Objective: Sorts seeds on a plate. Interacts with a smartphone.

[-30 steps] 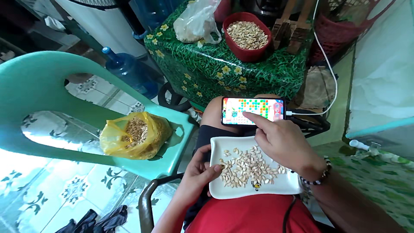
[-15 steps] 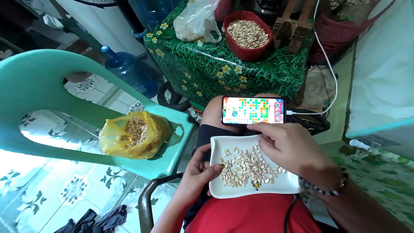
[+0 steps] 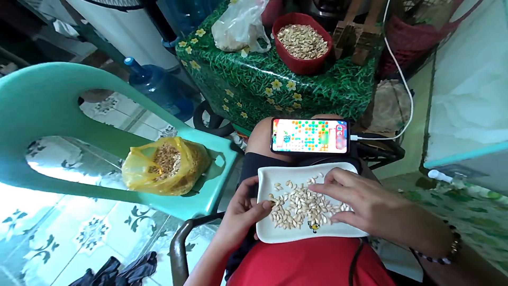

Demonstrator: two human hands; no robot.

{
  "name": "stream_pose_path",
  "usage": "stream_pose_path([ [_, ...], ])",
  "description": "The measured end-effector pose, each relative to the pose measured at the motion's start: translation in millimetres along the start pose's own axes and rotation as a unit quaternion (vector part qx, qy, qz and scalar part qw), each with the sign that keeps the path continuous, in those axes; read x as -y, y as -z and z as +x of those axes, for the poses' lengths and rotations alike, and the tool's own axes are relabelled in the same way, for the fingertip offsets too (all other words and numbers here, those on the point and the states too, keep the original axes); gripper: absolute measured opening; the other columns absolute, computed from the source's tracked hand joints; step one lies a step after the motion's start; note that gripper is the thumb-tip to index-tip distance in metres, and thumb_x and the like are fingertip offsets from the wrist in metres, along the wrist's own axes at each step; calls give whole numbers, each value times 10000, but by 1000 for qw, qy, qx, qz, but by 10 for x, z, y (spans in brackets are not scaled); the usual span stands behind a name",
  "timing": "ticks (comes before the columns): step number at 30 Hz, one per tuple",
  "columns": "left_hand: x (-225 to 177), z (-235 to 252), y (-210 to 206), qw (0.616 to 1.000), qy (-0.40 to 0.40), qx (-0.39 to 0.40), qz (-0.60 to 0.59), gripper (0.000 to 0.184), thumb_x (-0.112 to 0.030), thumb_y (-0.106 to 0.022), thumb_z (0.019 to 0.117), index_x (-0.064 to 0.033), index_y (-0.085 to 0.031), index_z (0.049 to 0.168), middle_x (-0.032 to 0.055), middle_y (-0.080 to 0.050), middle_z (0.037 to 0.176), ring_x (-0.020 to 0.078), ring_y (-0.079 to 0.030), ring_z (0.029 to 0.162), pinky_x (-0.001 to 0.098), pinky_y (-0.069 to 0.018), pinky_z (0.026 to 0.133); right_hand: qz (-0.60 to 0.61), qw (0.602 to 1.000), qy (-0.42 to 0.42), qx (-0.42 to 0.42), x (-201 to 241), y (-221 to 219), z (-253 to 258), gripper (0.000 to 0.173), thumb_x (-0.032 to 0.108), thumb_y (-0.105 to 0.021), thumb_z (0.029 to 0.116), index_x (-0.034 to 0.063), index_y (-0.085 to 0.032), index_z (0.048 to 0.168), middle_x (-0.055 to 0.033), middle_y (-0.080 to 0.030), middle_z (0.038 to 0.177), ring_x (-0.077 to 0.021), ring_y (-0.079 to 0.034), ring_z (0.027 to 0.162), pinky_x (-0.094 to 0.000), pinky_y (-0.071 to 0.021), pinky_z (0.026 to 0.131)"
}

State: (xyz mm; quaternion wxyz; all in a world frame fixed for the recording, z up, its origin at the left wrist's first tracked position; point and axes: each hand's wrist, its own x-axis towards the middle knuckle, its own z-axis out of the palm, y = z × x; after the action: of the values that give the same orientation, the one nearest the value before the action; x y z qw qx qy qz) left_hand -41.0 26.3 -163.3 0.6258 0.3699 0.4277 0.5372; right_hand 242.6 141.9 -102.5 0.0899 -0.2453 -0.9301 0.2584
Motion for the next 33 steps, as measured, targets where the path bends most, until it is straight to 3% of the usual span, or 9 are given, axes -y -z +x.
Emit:
stream_pose_path([
  [5, -12, 1, -30, 1000, 4, -14, 17, 534, -108, -679, 951, -108, -408, 1411, 66, -739, 937, 129, -732, 740, 264, -618, 635, 39, 999, -11, 23, 144, -125, 163, 460, 134, -744, 881, 210, -698, 1332, -120, -635, 1083, -262, -643, 924, -416, -569, 752],
  [10, -22, -4, -31, 1000, 6, -16, 16, 542, -115, -693, 944, -109, -413, 1408, 68, -740, 929, 126, -731, 731, 256, -613, 614, 24, 999, 12, -37, 229, -295, 285, 210, 97, -655, 914, 136, -762, 1091, -82, -680, 983, -209, -674, 848, -358, -582, 711],
  [16, -11, -4, -21, 1000, 4, -12, 13, 546, -124, -698, 943, -113, -414, 1410, 68, -740, 941, 122, -729, 718, 248, -608, 595, 18, 994, 55, -89, 260, -330, 331, 177, 59, -635, 911, 98, -771, 1016, -75, -706, 929, -187, -687, 837, -303, -581, 745],
  [24, -1, -3, -11, 1000, 1, -7, 12, 545, -129, -695, 948, -111, -408, 1411, 64, -742, 936, 128, -736, 745, 256, -615, 625, 27, 989, 74, -129, 239, -311, 289, 196, 52, -604, 942, 97, -789, 991, -57, -754, 946, -174, -722, 921, -293, -585, 831],
  [27, 8, -2, -7, 1000, -5, -3, 10, 547, -130, -698, 948, -110, -410, 1412, 63, -742, 950, 131, -737, 753, 260, -618, 633, 17, 991, 71, -116, 223, -278, 254, 196, 145, -600, 982, 110, -792, 1003, -46, -755, 976, -178, -712, 950, -296, -576, 855],
  [30, 9, -4, -6, 1000, -7, -3, 10, 546, -132, -697, 950, -108, -408, 1412, 65, -742, 947, 129, -737, 748, 260, -618, 631, -23, 996, 51, -75, 221, -210, 203, 225, 277, -617, 993, 169, -791, 1086, -31, -727, 1070, -215, -673, 986, -349, -572, 803],
  [33, 6, -10, -8, 1000, -7, -5, 10, 539, -128, -695, 952, -114, -414, 1411, 64, -740, 924, 124, -729, 720, 254, -612, 607, -47, 997, 32, -42, 217, -122, 136, 336, 292, -727, 901, 203, -735, 1224, -73, -683, 1179, -284, -653, 1035, -426, -579, 772],
])
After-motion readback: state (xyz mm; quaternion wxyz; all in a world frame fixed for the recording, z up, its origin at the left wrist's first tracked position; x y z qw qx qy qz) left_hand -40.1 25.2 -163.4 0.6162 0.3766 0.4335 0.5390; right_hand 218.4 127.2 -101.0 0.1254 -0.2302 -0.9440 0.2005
